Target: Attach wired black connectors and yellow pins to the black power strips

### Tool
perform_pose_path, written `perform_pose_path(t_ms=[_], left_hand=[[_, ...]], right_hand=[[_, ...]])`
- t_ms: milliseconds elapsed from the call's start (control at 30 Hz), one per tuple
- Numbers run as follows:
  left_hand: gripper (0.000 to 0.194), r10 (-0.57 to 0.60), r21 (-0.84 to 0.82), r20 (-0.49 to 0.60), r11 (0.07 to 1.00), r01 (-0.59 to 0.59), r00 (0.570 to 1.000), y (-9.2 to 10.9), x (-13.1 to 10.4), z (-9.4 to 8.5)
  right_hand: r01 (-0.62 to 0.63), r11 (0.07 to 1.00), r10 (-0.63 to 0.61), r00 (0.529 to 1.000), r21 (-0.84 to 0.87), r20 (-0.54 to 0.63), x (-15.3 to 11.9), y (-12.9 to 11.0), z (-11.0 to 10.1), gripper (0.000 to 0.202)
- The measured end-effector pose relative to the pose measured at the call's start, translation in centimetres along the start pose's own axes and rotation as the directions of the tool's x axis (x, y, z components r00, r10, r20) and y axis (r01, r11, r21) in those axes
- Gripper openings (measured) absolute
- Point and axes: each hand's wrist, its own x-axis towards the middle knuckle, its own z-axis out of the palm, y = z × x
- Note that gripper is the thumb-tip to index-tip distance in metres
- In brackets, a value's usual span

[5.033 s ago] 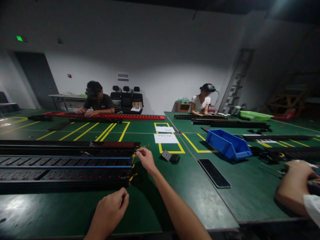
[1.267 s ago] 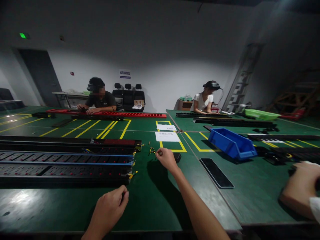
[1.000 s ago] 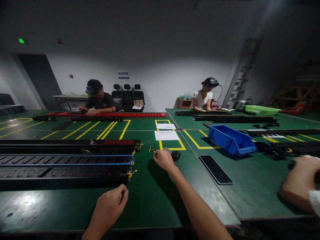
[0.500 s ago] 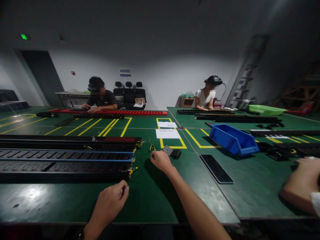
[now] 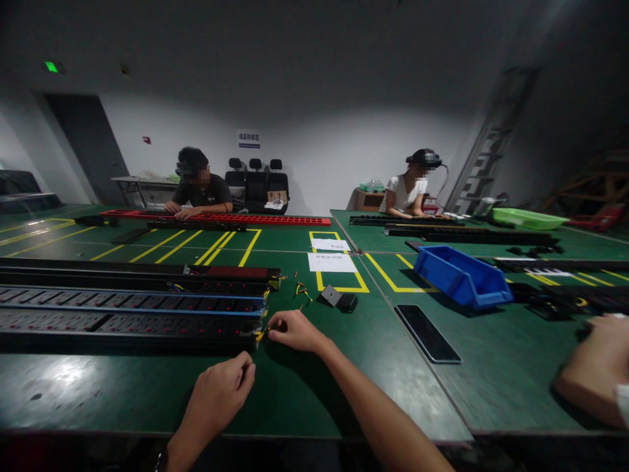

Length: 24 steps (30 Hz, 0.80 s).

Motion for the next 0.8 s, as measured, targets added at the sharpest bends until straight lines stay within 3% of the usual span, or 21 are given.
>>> perform_pose_path(t_ms=[400, 800], left_hand=[[0.022, -0.004, 0.012, 0.000, 1.000, 0.004, 1.000, -0.03, -0.01, 0.13], [0.024, -0.014, -0.001, 0.019, 1.000, 0.014, 1.000, 0.13, -0.04, -0.24]], right_hand=[[0.018, 0.999, -0.017, 1.000, 0.051, -0.021, 0.17, 0.26, 0.44, 0.014], [-0.009, 1.000, 0.008, 0.999, -0.029, -0.040, 0.22, -0.20, 0.61, 0.014]])
